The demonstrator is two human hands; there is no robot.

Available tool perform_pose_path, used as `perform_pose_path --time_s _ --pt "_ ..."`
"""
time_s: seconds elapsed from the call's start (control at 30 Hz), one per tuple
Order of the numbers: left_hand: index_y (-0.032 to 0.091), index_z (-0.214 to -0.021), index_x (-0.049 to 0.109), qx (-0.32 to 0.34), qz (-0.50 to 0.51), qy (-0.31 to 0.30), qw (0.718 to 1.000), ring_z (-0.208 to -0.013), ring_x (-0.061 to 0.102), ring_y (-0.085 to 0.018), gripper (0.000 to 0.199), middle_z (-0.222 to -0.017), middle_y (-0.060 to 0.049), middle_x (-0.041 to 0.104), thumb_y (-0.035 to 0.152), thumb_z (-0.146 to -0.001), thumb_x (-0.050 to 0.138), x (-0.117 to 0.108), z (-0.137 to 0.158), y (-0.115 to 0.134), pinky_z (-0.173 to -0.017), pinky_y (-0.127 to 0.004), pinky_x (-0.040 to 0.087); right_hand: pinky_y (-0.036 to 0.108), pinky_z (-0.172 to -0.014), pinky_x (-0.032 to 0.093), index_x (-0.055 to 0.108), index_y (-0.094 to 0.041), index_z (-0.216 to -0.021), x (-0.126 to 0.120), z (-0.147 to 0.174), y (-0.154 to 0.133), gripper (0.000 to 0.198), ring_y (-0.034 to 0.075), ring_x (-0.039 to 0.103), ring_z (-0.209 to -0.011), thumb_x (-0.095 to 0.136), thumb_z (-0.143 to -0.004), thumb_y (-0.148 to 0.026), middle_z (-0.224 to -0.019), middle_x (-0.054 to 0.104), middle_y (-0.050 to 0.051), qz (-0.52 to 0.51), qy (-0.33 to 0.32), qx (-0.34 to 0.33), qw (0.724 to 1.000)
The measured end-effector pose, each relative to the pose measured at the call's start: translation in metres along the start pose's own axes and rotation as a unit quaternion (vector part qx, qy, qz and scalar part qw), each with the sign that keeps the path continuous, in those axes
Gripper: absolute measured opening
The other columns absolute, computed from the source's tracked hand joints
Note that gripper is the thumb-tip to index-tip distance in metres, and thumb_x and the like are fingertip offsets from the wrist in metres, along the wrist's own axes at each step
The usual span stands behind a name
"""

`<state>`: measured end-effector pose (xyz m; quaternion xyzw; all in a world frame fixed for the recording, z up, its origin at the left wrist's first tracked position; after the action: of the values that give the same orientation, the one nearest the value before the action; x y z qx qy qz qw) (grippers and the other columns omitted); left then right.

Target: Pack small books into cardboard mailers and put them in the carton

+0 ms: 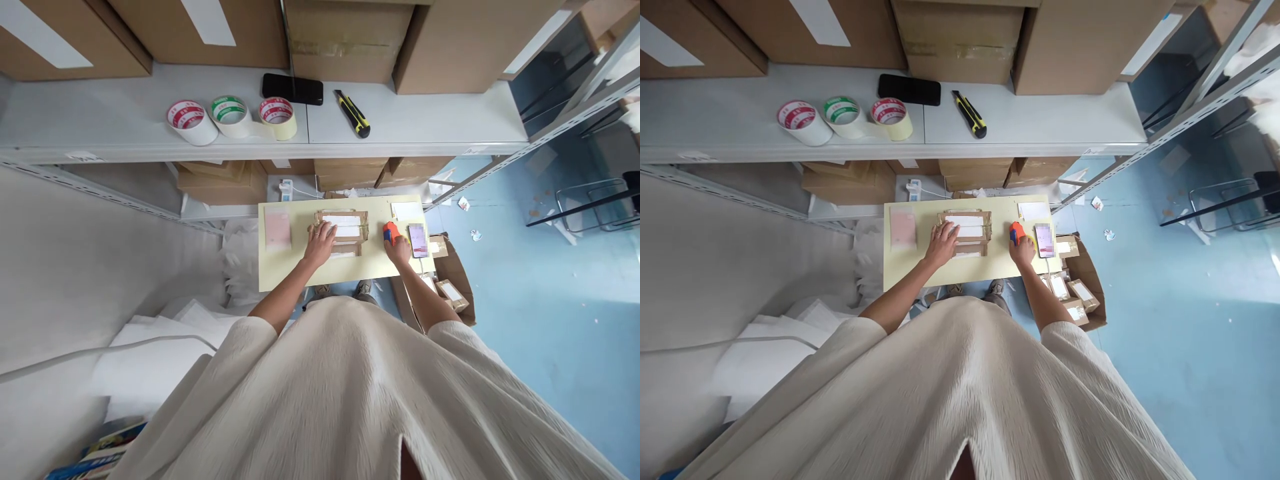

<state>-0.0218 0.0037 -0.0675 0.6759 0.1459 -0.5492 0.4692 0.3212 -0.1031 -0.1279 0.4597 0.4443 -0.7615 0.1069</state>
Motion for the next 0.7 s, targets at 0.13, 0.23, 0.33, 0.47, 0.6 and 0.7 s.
perform_pose_path --time_s 0.13,0.23,0.33,0.47,0.6,0.7 --pt "0.019 -0.176 0.055 0.001 -0.007 0.001 1.0 -0.179 0.037 -0.038 0.067 -0.182 -0.025 0.051 0.021 -0.109 0.053 -0.001 0.008 -0.003 -0.147 -0.073 0.017 0.073 -0.117 0.052 0.072 -0.026 -0.107 0.0 0.005 0.012 0.039 0.045 0.071 -0.128 0.07 -0.094 -0.063 -0.112 0.079 0.019 -0.012 -0.002 0.011 1.0" --pt "0.019 -0.178 0.053 -0.003 -0.009 -0.003 1.0 -0.18 0.034 -0.039 0.069 -0.184 -0.025 0.049 0.021 -0.11 0.053 0.001 0.013 -0.007 -0.148 -0.073 0.015 0.066 -0.118 0.052 0.073 -0.024 -0.112 0.002 0.007 0.007 0.032 0.043 0.073 -0.125 0.067 -0.099 -0.053 -0.115 0.081 0.019 0.06 -0.036 0.037 0.997" --pt "0.017 -0.18 0.051 -0.005 -0.008 -0.007 1.0 -0.182 0.029 -0.039 0.069 -0.187 -0.025 0.045 0.022 -0.112 0.048 0.004 0.013 -0.008 -0.149 -0.072 0.01 0.058 -0.117 0.052 0.074 -0.019 -0.122 -0.001 0.009 0.0 0.031 0.042 0.072 -0.13 0.062 -0.102 -0.04 -0.126 0.08 0.022 0.144 -0.089 0.069 0.983" --pt "0.015 -0.184 0.043 -0.002 0.002 -0.01 1.0 -0.185 0.022 -0.039 0.072 -0.192 -0.023 0.037 0.028 -0.114 0.047 0.01 0.012 -0.006 -0.149 -0.072 0.004 0.062 -0.121 0.049 0.075 -0.019 -0.132 -0.022 0.01 -0.013 0.042 0.043 0.066 -0.136 0.054 -0.103 -0.04 -0.128 0.078 0.021 0.144 -0.087 0.076 0.983" --pt "0.013 -0.187 0.037 0.004 0.004 -0.018 1.0 -0.186 0.017 -0.04 0.079 -0.196 -0.023 0.028 0.032 -0.113 0.052 0.016 0.012 -0.003 -0.149 -0.071 -0.002 0.067 -0.118 0.049 0.073 -0.022 -0.139 -0.058 0.0 -0.028 0.051 0.046 0.064 -0.133 0.051 -0.104 -0.051 -0.123 0.078 0.021 0.102 -0.053 0.079 0.99" --pt "0.011 -0.187 0.036 0.007 0.005 -0.021 1.0 -0.186 0.015 -0.042 0.081 -0.196 -0.024 0.026 0.033 -0.111 0.054 0.018 0.011 -0.002 -0.148 -0.072 -0.004 0.059 -0.106 0.058 0.068 -0.023 -0.143 -0.076 -0.014 -0.059 0.061 0.043 0.068 -0.121 0.056 -0.102 -0.066 -0.124 0.077 0.021 0.091 -0.076 -0.002 0.993"
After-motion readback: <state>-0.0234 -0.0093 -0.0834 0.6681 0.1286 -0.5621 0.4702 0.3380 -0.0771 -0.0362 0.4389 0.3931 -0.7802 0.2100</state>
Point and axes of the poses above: each hand's wrist, its own z-axis away from the middle knuckle, its own x-axis out of the palm, y = z × x, the point moved 7 cm from there along -z, towards the middle knuckle
